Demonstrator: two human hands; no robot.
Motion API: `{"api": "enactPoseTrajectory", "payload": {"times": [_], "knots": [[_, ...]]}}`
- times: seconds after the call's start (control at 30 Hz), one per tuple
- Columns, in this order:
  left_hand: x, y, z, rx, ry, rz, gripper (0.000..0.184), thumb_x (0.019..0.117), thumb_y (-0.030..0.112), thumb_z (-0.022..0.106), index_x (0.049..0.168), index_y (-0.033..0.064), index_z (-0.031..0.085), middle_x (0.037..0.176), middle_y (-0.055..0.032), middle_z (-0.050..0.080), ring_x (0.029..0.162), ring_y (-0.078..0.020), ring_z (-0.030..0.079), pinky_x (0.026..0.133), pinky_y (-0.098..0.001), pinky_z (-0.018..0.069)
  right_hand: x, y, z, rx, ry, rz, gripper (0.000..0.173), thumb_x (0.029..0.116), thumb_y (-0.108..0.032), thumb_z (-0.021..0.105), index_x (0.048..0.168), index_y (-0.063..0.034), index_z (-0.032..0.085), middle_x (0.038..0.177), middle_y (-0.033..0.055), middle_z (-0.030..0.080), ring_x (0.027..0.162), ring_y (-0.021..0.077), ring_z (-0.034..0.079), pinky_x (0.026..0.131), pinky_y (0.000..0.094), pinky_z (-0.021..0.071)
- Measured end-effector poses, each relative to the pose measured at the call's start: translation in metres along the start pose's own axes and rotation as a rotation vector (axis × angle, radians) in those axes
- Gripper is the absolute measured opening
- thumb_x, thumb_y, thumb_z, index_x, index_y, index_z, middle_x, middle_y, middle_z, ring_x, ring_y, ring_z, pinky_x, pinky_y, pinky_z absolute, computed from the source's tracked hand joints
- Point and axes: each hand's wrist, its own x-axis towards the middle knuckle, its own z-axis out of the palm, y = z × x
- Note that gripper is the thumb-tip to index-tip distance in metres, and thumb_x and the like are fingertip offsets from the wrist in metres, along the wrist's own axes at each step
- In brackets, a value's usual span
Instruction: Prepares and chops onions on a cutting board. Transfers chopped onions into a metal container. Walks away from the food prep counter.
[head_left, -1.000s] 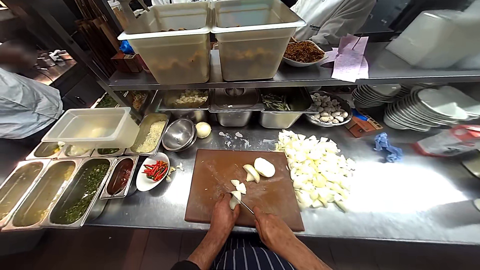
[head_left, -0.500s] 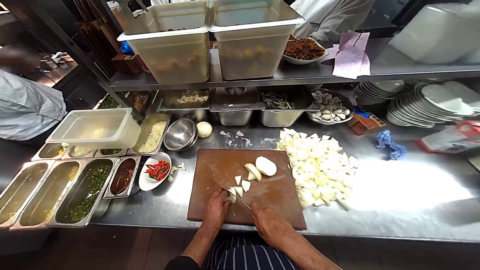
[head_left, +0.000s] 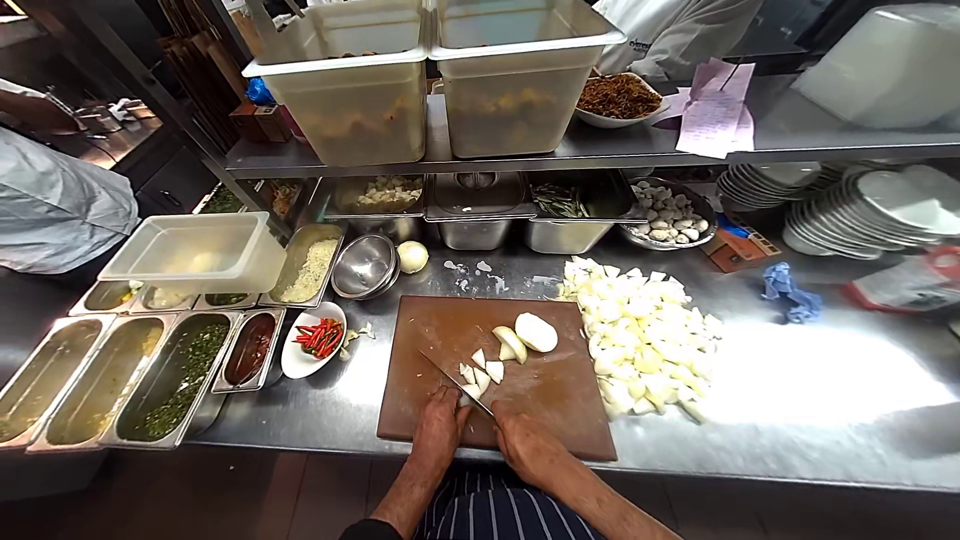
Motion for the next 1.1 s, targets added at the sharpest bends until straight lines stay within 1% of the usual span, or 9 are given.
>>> {"api": "enactPoseTrajectory", "payload": {"times": [0.2, 0.33, 0.4, 0.47, 0.53, 0.6, 0.73, 0.9, 1.1], "knots": [[0.013, 0.008, 0.006, -0.101, 0.075, 0.001, 0.036, 0.0935, 0.036, 0.071, 0.111, 0.0048, 0.074, 0.103, -0.0084, 0.074, 0.091, -0.0178, 0.072, 0.09, -0.0349, 0.0593, 0.014, 0.039, 0.027, 0.291, 0.28, -0.096, 0.038, 0.1076, -0.04, 0.042, 0.128, -0.0112, 0.055, 0.09, 0.0133, 0.069, 0.086, 0.0311, 0.071, 0.079, 0.0513, 0.0574], [0.058, 0.038, -0.009, -0.081, 0.136, 0.208, 0.028, 0.1005, 0.025, 0.058, 0.119, 0.012, 0.074, 0.12, -0.0085, 0.071, 0.114, -0.0227, 0.067, 0.101, -0.0394, 0.055, -0.024, 0.083, 0.019, 0.561, 0.538, 0.032, 0.039, 0.1059, -0.041, 0.048, 0.125, -0.0096, 0.058, 0.08, 0.0082, 0.064, 0.069, 0.0236, 0.065, 0.066, 0.0464, 0.0567], [0.093, 0.059, -0.017, -0.056, -0.034, 0.307, 0.048, 0.0969, 0.011, 0.057, 0.144, 0.0203, 0.059, 0.149, -0.0078, 0.056, 0.14, -0.0279, 0.05, 0.116, -0.0458, 0.0434, -0.04, 0.107, 0.019, 0.736, 0.578, 0.101, 0.038, 0.1058, -0.038, 0.049, 0.128, -0.008, 0.057, 0.075, 0.0078, 0.061, 0.057, 0.0219, 0.062, 0.055, 0.0439, 0.0563], [0.126, 0.076, -0.017, 0.013, -0.215, 0.385, 0.068, 0.0945, 0.007, 0.057, 0.157, 0.0274, 0.041, 0.16, -0.0028, 0.044, 0.151, -0.0269, 0.037, 0.122, -0.049, 0.0354, -0.06, 0.123, 0.021, 0.922, 0.541, 0.164, 0.036, 0.1056, -0.038, 0.05, 0.128, -0.0105, 0.054, 0.068, 0.0066, 0.056, 0.047, 0.0211, 0.056, 0.044, 0.0409, 0.0523], [0.151, 0.083, -0.014, 0.026, -0.335, 0.424, 0.074, 0.0945, 0.011, 0.063, 0.161, 0.0247, 0.034, 0.156, -0.007, 0.05, 0.146, -0.0287, 0.043, 0.121, -0.0501, 0.0364, -0.083, 0.137, 0.026, 1.036, 0.456, 0.177, 0.031, 0.1045, -0.038, 0.052, 0.121, -0.0121, 0.054, 0.064, 0.0045, 0.051, 0.045, 0.0192, 0.051, 0.041, 0.0378, 0.0482], [0.165, 0.082, -0.02, 0.012, -0.386, 0.424, 0.07, 0.0935, 0.018, 0.069, 0.157, 0.0215, 0.041, 0.143, -0.0103, 0.06, 0.136, -0.0308, 0.054, 0.117, -0.0505, 0.0412, -0.105, 0.148, 0.033, 1.059, 0.342, 0.138, 0.028, 0.1036, -0.036, 0.055, 0.117, -0.0116, 0.055, 0.063, 0.0028, 0.05, 0.046, 0.0173, 0.049, 0.042, 0.0359, 0.0458], [0.173, 0.052, -0.052, -0.148, -0.472, 0.23, 0.064, 0.0948, 0.023, 0.069, 0.153, 0.0171, 0.045, 0.122, -0.0133, 0.068, 0.112, -0.0289, 0.067, 0.103, -0.0516, 0.0525, -0.122, 0.16, 0.039, 0.75, 0.1, -0.018, 0.034, 0.1033, -0.04, 0.056, 0.118, -0.01, 0.062, 0.075, 0.0094, 0.06, 0.057, 0.0235, 0.058, 0.054, 0.0459, 0.0513], [0.132, -0.015, -0.087, -0.801, -0.344, -0.254, 0.036, 0.0979, 0.016, 0.067, 0.131, 0.0019, 0.063, 0.113, -0.0172, 0.071, 0.093, -0.0256, 0.071, 0.08, -0.0424, 0.0608, -0.068, 0.123, 0.033, 0.401, -0.065, -0.221, 0.034, 0.1046, -0.04, 0.054, 0.116, -0.0087, 0.064, 0.097, 0.0159, 0.069, 0.092, 0.0322, 0.068, 0.084, 0.0578, 0.0531], [0.045, -0.022, -0.083, -1.409, -0.344, -0.5, 0.052, 0.0968, -0.001, 0.061, 0.145, -0.0002, 0.041, 0.128, -0.0235, 0.063, 0.111, -0.0368, 0.068, 0.094, -0.0537, 0.0588, -0.027, 0.08, 0.006, 0.497, 0.058, 0.016, 0.039, 0.1049, -0.043, 0.049, 0.125, -0.0111, 0.058, 0.094, 0.0157, 0.067, 0.079, 0.0319, 0.067, 0.073, 0.0548, 0.0552]]}}
